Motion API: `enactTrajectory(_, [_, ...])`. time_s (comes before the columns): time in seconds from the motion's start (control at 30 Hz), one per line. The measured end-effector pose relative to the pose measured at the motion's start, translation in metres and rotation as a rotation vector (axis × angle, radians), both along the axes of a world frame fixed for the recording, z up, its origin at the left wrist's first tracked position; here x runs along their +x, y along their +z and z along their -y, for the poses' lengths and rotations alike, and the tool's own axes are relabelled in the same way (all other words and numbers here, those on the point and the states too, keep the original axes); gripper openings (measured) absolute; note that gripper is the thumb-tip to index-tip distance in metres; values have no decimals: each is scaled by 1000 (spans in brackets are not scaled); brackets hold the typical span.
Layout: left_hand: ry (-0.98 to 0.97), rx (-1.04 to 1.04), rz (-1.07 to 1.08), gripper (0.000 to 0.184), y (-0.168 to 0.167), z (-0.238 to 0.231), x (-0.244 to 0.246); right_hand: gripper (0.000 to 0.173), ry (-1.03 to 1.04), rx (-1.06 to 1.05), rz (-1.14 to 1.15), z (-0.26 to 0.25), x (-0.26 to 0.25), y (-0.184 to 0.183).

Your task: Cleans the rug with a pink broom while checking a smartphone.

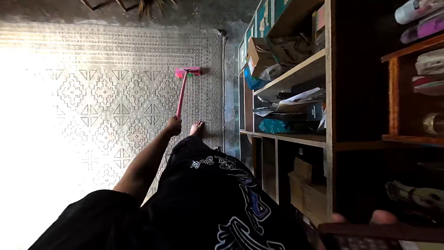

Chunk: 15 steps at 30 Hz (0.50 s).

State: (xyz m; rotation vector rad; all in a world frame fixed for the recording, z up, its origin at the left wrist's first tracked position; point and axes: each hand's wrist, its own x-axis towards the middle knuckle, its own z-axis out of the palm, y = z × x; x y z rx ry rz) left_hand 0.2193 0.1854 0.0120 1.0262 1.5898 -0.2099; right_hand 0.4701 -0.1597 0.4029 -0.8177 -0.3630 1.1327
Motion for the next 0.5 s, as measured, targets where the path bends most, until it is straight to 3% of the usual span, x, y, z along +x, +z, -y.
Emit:
enactTrajectory(0.2, [79, 57, 48, 35, -27, -79, 52, 94, -116, 10, 140, -18, 12, -7])
enactTrajectory(0.3, [195, 59, 105, 27, 4, -99, 83, 95, -196, 12, 162, -18, 10, -10])
enactTrajectory(0.37, [167, 72, 113, 21, 38, -97, 85, 95, -170, 50, 115, -12, 13, -18])
enactTrajectory(0.5, [-128, 103, 122, 35, 85, -35, 9, 98, -188, 25, 69, -6, 8, -23])
